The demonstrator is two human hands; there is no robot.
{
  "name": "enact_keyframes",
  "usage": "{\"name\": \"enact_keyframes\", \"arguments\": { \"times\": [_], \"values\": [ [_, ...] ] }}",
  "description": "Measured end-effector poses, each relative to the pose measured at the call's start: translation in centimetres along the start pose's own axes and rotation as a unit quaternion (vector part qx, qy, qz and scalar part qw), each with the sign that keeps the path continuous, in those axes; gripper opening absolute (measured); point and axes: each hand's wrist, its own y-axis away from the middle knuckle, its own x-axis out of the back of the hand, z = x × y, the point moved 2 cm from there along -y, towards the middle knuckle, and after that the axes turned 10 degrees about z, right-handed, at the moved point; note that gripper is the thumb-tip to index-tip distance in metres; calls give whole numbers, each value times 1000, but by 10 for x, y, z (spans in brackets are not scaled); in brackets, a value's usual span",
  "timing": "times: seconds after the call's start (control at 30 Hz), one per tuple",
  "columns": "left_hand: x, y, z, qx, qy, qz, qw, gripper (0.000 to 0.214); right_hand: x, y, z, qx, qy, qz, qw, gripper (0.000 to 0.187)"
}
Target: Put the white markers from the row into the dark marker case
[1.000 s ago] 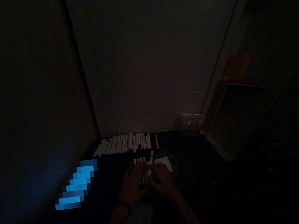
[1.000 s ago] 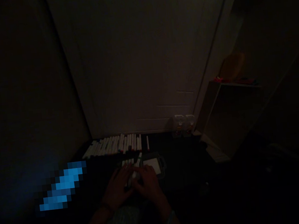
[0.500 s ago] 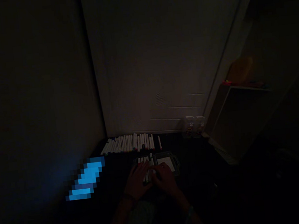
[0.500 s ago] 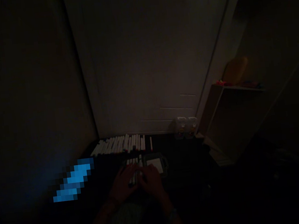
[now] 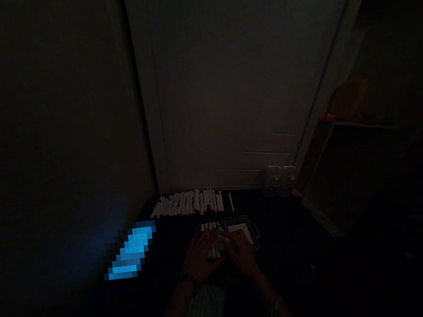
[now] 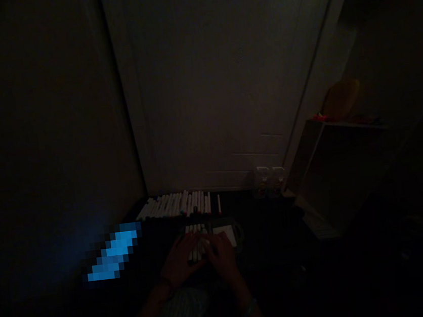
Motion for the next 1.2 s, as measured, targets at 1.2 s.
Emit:
{"name": "enact_keyframes", "arguments": {
  "times": [1.2],
  "values": [
    [0, -1, -1, -9, -34, -21, 999, 71, -5, 1, 3, 10, 35, -48, 998, 21]
  ]
}}
